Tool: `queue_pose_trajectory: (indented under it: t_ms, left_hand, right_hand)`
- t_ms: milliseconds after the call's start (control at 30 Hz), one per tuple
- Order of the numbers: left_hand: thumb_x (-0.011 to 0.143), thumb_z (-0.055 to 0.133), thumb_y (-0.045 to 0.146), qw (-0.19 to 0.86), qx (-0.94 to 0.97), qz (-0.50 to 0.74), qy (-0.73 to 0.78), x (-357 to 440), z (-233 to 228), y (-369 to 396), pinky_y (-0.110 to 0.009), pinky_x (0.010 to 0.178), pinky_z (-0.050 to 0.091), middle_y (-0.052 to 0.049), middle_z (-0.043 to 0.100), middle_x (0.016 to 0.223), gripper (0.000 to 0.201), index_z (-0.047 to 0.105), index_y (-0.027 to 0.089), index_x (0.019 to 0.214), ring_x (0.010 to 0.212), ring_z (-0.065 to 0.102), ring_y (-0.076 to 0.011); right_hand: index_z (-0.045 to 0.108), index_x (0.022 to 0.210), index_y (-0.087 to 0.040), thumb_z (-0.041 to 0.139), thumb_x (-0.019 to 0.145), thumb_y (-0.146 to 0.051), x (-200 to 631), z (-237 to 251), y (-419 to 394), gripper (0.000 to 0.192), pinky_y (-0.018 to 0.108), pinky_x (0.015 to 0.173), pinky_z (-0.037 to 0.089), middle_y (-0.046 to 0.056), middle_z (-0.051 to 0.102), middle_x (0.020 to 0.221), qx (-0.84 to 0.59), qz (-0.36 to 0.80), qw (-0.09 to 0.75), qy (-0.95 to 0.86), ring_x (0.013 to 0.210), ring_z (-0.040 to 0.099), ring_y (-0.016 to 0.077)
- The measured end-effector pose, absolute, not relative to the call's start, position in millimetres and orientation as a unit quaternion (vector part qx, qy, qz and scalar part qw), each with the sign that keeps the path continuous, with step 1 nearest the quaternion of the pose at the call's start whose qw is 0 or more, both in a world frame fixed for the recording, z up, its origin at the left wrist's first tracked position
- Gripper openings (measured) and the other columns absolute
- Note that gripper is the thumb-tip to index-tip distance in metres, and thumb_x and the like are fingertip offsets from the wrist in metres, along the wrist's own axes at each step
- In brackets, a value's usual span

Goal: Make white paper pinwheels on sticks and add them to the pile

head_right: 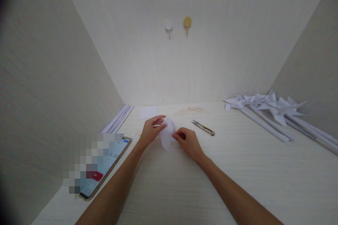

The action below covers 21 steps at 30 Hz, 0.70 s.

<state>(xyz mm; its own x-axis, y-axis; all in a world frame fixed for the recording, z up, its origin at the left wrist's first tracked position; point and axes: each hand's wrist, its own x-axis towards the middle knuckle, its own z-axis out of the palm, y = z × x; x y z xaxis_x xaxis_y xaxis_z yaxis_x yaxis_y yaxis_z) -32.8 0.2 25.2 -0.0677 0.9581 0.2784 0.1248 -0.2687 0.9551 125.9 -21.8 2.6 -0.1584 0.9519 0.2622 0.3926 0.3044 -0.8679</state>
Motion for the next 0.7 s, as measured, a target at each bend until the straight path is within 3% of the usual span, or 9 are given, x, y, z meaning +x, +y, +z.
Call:
queue_pose_trajectory:
  t_ms: [133,700]
  left_hand:
    - [0.056,0.066,0.02,0.333,0.62,0.553,0.447,-35.9,28.3,0.1,-0.021,0.057,0.046,-0.005,0.064,0.067,0.004,0.066,0.016,0.058,0.064,0.057,-0.0123]
    - [0.058,0.063,0.016,0.321,0.771,0.393,0.385,-40.5,55.3,-6.8,-0.02,0.053,0.044,-0.005,0.065,0.061,0.008,0.069,0.021,0.056,0.057,0.057,-0.0121]
  right_hand:
    - [0.055,0.058,-0.015,0.054,0.067,-0.032,126.4,2.6,-20.6,0.019,0.024,0.046,0.03,-0.002,0.049,0.05,-0.498,0.339,0.425,-0.676,0.047,0.04,0.0103]
    - [0.053,0.057,-0.016,0.051,0.067,-0.036,128.4,5.5,-20.9,0.023,0.022,0.042,0.025,-0.005,0.04,0.046,-0.449,0.397,0.466,-0.65,0.044,0.033,0.008]
